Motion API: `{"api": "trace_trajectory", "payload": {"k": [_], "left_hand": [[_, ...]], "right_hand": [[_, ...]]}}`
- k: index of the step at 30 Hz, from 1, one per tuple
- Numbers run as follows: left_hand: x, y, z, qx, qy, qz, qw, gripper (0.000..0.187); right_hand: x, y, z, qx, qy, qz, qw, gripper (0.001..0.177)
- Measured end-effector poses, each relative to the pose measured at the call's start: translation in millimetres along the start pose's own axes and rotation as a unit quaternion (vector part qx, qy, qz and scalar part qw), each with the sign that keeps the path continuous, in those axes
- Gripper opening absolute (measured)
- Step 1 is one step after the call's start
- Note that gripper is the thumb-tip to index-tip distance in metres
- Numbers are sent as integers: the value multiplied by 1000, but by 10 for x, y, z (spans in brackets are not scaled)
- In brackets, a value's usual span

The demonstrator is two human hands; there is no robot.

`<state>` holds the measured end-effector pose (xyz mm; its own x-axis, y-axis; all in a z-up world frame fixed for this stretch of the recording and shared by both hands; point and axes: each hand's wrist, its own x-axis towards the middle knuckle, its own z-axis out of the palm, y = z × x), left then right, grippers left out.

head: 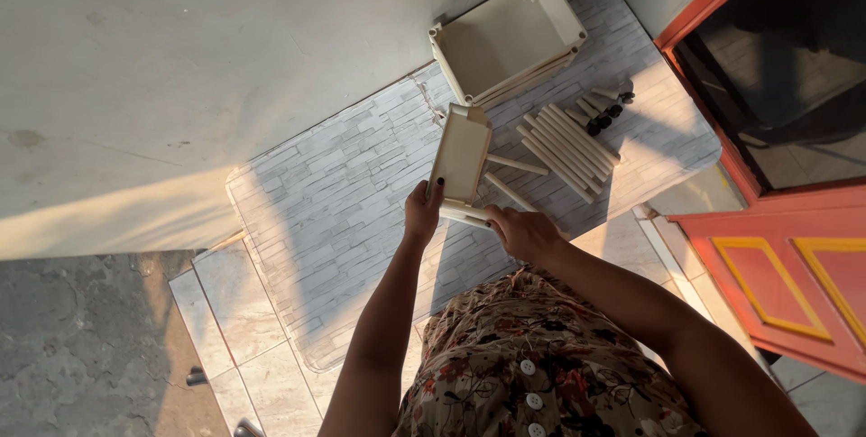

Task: The person assembles a small plastic shelving unit by inserting white plastic rods into the corner sockets of beige plastic trays. They connect two trays with rods, then add a third tray to the structure, and finally attach black feet to the bottom of the unit.

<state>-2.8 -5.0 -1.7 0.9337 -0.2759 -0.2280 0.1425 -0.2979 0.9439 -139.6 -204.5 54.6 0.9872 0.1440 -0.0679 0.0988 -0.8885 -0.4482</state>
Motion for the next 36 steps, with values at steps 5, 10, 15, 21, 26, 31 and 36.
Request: {"api": "trace_trajectory", "payload": {"k": [5,10,15,21,26,31,36], "left_hand": [[3,-71,-43,7,19,21,1000,47],[17,-74,-30,-42,13,-3,999,46],[-32,-65,102,-56,24,15,998,45],[-99,-47,180,-16,68,15,997,47],[-137,-29,256,-15,94,15,995,46],[-277,11,224,-29,122,18,992,47],[-324,58,211,10,158,-36,987,50]], "right_hand": [[171,167,3,55,-126,61,989,35],[429,515,175,197,-215,74,954,37],[524,903,186,328,-333,202,861,40],[565,987,245,333,-301,149,881,39],[315,765,104,155,-184,37,970,42],[265,532,-237,47,-200,17,979,41],[360,555,-347,52,-28,-145,988,34]]}}
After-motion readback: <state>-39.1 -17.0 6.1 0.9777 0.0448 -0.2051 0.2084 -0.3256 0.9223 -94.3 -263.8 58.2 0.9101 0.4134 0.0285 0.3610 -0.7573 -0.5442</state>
